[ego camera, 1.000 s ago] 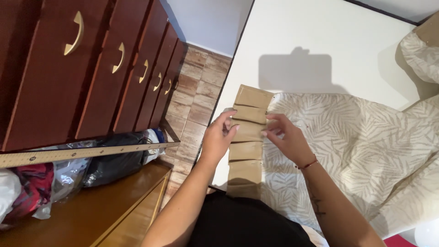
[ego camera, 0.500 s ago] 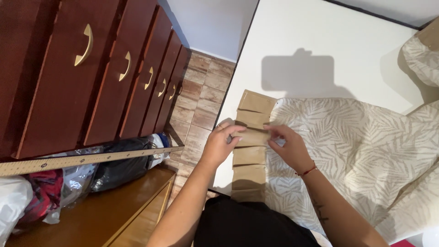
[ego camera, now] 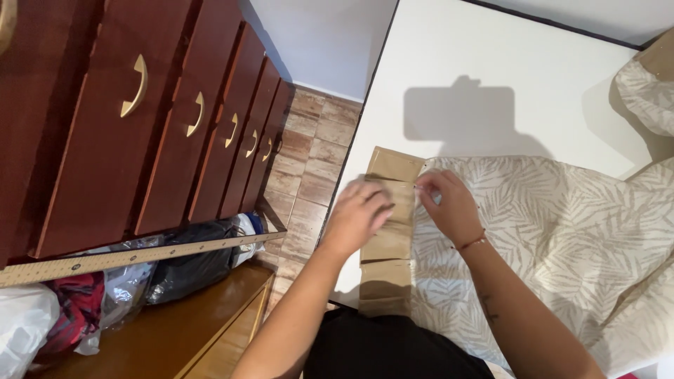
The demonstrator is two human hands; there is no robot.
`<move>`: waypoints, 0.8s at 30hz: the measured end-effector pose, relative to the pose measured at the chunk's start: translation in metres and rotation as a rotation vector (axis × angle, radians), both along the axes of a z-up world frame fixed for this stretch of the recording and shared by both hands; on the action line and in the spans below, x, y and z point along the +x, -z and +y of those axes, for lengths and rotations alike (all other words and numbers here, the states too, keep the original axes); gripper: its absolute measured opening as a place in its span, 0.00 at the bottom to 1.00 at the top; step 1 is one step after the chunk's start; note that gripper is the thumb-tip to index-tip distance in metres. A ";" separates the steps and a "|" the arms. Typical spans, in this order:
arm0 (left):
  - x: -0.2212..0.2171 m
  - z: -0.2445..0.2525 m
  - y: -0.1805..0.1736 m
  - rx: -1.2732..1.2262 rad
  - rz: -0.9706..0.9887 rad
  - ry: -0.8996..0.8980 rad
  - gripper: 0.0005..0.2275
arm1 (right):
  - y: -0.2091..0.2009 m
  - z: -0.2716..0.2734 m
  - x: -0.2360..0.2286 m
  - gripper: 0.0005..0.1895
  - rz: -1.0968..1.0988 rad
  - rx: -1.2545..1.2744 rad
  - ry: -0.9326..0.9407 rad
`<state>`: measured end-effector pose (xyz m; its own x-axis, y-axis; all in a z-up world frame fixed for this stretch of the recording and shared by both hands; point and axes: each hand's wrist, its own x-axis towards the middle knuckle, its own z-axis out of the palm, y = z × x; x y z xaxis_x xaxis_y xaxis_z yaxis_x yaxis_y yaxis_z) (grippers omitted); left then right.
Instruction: Pinning patterned fabric to a brown paper template to create pleats
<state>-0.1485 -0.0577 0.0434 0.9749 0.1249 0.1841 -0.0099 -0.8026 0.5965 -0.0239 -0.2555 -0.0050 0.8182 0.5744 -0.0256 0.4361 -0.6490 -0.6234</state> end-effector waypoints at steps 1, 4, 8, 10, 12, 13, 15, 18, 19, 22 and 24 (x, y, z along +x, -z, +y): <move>0.008 -0.005 0.010 0.085 0.027 0.107 0.11 | 0.012 0.004 0.005 0.11 -0.016 -0.036 -0.017; 0.018 -0.010 0.029 0.111 0.154 0.161 0.13 | 0.018 0.006 0.007 0.08 -0.028 -0.120 0.004; 0.017 -0.007 0.035 0.087 0.200 0.161 0.13 | 0.014 0.007 0.010 0.08 -0.030 -0.115 -0.025; 0.016 -0.006 0.035 0.072 0.199 0.159 0.14 | 0.012 0.008 0.010 0.07 -0.057 -0.158 -0.057; 0.016 -0.006 0.044 0.076 0.192 0.162 0.15 | 0.013 0.004 0.012 0.07 -0.063 -0.166 -0.074; 0.016 -0.005 0.048 0.081 0.182 0.167 0.15 | 0.014 0.003 0.013 0.08 -0.073 -0.173 -0.089; 0.017 -0.004 0.046 0.084 0.184 0.167 0.15 | 0.013 -0.002 0.015 0.08 -0.083 -0.194 -0.082; 0.016 -0.004 0.043 0.073 0.186 0.170 0.15 | 0.013 -0.015 0.022 0.07 -0.063 -0.222 -0.057; 0.017 -0.003 0.042 0.067 0.183 0.168 0.14 | 0.013 -0.018 0.026 0.07 -0.036 -0.222 -0.042; 0.018 -0.006 0.044 0.098 0.184 0.156 0.14 | -0.005 -0.039 0.039 0.08 0.013 -0.254 0.047; 0.020 -0.008 0.046 0.105 0.189 0.146 0.14 | 0.008 -0.055 0.047 0.08 -0.012 -0.357 0.060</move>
